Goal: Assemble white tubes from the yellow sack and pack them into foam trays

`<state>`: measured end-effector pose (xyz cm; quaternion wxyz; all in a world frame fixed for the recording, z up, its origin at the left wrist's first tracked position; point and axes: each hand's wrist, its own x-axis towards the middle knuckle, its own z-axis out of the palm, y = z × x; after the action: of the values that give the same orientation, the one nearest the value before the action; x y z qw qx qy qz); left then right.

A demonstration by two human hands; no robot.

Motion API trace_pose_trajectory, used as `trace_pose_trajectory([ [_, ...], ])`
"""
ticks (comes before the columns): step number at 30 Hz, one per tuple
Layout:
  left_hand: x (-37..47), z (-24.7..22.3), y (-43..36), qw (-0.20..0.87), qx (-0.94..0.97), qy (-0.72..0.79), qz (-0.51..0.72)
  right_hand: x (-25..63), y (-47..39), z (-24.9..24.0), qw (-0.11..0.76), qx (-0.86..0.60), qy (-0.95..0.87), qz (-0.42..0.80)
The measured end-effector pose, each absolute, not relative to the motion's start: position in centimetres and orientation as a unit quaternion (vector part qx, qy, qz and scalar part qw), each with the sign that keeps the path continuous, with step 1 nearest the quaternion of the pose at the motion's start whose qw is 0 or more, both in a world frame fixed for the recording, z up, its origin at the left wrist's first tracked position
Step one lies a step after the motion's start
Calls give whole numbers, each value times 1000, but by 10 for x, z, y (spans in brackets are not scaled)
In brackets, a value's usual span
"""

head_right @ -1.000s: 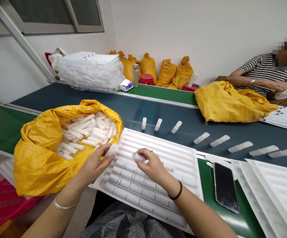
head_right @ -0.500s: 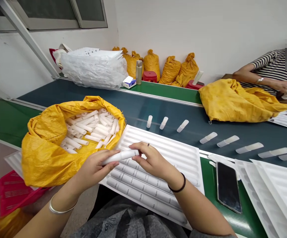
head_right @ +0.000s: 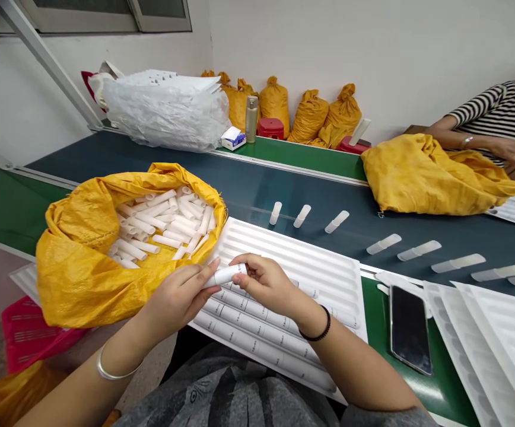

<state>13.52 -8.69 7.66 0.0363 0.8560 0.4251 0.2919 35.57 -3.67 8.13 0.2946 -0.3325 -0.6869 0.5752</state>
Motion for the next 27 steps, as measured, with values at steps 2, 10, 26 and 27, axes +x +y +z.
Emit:
trace_pose_trajectory([
  [2, 138, 73, -91, 51, 856, 425, 291, 355, -38, 83, 290, -334, -703, 557],
  [10, 115, 44, -71, 83, 828, 510, 218, 327, 6, 62, 78, -390, -898, 189],
  [26, 55, 23, -30, 129, 606, 775, 125, 354, 103, 44, -13, -658, -738, 148],
  [27, 56, 26, -33, 115, 613, 765, 160, 362, 85, 48, -27, -646, -749, 147],
])
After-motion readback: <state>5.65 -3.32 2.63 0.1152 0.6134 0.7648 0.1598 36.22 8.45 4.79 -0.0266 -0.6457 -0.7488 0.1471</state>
